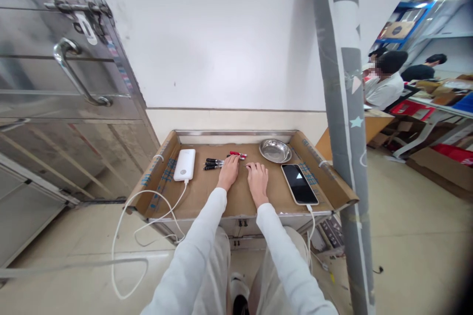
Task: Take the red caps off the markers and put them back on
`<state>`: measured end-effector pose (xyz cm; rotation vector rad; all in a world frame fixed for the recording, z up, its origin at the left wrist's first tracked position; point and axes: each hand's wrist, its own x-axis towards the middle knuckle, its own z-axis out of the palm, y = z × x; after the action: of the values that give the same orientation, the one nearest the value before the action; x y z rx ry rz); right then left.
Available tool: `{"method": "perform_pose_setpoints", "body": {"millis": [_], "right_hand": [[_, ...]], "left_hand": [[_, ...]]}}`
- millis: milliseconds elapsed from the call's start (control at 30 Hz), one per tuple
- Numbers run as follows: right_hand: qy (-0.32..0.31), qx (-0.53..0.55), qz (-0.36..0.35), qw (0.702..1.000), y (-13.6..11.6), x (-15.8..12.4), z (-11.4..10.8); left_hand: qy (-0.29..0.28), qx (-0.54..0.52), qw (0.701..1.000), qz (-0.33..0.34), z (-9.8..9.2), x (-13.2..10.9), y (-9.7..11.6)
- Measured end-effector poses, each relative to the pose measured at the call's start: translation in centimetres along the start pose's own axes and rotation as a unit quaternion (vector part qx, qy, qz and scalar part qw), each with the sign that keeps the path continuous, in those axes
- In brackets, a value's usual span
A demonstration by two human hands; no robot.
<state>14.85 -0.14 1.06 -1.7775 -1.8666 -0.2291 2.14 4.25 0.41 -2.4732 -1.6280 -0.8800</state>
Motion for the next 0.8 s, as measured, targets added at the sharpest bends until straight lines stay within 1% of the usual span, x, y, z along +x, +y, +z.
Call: {"method": "perform_pose_setpoints", "body": {"millis": [67, 167, 233, 300, 400, 433, 500, 600, 633, 700, 800], "right_hand": [[0.001, 0.003, 0.012, 1.000, 0.1, -0.3, -0.3], [-0.003, 0.003, 0.042, 0.999, 0.2, -0.6, -0.5], [-0.007, 0.005, 0.058, 0.998, 0.3, -0.7, -0.6], [-0.008, 0.010, 0.062, 0.998, 0.3, -0.8, -0.6], [-0.010, 0.028, 0.045, 0.999, 0.2, -0.7, -0.6], [-0.012, 0.040, 0.031, 0.999, 0.1, -0.7, -0.7], [-0.026, 0.087, -0.021, 0.996, 0.0, -0.7, -0.9], [-0.062, 0.171, -0.123, 0.976, -0.3, -0.8, -1.1], [-0.074, 0.184, -0.145, 0.969, -0.4, -0.8, -1.1], [-0.087, 0.176, -0.155, 0.968, -0.6, -0.7, -0.9], [-0.079, 0.131, -0.130, 0.980, -0.7, -0.5, -0.5]], "left_hand": [[-0.014, 0.029, 0.999, -0.001, -0.2, -0.4, 0.2], [-0.032, 0.041, 0.998, 0.027, -0.5, -1.3, 0.5], [-0.020, 0.032, 0.999, 0.035, -0.8, -1.9, 0.6], [-0.003, 0.027, 0.999, 0.026, -0.9, -2.1, 0.7], [0.000, 0.020, 0.999, 0.031, -1.2, -2.2, 0.9], [0.001, 0.019, 0.999, 0.034, -1.3, -2.3, 0.9], [0.010, 0.023, 0.999, 0.025, -1.7, -2.7, 1.0], [0.036, 0.038, 0.998, -0.018, -2.4, -3.8, 1.1], [0.046, 0.044, 0.997, -0.040, -2.6, -4.3, 1.1], [0.068, 0.060, 0.990, -0.103, -3.1, -5.2, 1.1], [0.093, 0.100, 0.966, -0.218, -3.6, -5.9, 1.1]]}}
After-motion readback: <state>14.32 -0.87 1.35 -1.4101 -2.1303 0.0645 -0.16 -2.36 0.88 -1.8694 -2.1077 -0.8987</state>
